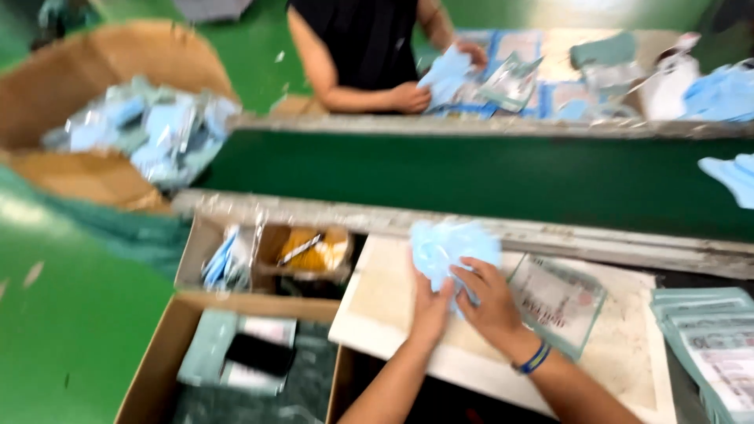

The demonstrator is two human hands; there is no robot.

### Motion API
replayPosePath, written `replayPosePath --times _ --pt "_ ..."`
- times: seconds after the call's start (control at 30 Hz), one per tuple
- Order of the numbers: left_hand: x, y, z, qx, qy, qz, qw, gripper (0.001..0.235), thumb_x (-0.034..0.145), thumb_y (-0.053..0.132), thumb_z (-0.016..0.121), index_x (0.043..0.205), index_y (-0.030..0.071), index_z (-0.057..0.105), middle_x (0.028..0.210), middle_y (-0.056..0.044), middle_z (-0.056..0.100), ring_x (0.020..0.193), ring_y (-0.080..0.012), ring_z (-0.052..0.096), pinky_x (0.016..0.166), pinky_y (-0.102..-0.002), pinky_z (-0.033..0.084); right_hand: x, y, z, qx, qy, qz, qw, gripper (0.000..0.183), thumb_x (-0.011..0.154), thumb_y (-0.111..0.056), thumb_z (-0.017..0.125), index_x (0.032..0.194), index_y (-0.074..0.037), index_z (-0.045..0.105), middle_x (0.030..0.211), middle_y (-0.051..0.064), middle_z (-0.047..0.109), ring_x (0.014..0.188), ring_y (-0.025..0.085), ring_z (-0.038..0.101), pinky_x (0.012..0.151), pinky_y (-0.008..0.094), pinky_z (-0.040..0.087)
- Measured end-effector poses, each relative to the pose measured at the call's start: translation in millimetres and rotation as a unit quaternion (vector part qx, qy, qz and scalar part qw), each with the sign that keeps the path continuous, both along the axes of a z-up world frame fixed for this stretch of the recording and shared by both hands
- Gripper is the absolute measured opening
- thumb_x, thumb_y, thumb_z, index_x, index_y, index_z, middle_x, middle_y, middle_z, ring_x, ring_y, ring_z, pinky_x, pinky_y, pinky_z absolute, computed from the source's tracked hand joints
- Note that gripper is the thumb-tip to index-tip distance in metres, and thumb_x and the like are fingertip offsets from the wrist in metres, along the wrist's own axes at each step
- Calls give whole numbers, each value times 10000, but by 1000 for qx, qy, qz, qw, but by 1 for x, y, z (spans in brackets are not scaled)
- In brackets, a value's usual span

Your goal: Packing batches of blue disposable face masks into plastic bags and labeling a small sample.

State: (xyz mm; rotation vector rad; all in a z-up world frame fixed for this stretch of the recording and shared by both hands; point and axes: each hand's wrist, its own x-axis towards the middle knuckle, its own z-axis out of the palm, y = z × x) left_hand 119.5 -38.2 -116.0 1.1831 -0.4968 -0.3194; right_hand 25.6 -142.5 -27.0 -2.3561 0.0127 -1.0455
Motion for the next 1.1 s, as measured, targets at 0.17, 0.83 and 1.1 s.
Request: replayPosePath --times 0.17,0.83,1.1 --pt "-31 19 37 -51 6 -36 998 804 948 114 731 1594 -28 274 1480 -174 520 1351 -256 524 1148 -397 442 -61 15 -12 80 11 0 997 506 736 -2 756 1229 -49 653 1335 143 606 1109 277 603 966 389 501" --pt "3 57 -45 327 -373 -121 860 1121 748 329 868 1624 62 222 1488 -216 529 1471 -378 381 1225 -534 223 -62 -24 -109 232 265 130 927 955 680 -191 891 1491 -32 412 1387 133 604 1248 238 598 1050 363 462" --pt "-4 71 -93 314 -399 -88 857 897 780 345 797 1516 35 389 1605 -228 361 1588 -406 163 1241 -658 60 -73 -22 -151 178 213 58 959 687 652 -128 824 1307 -37 637 1178 143 668 1072 288 648 934 390 526"
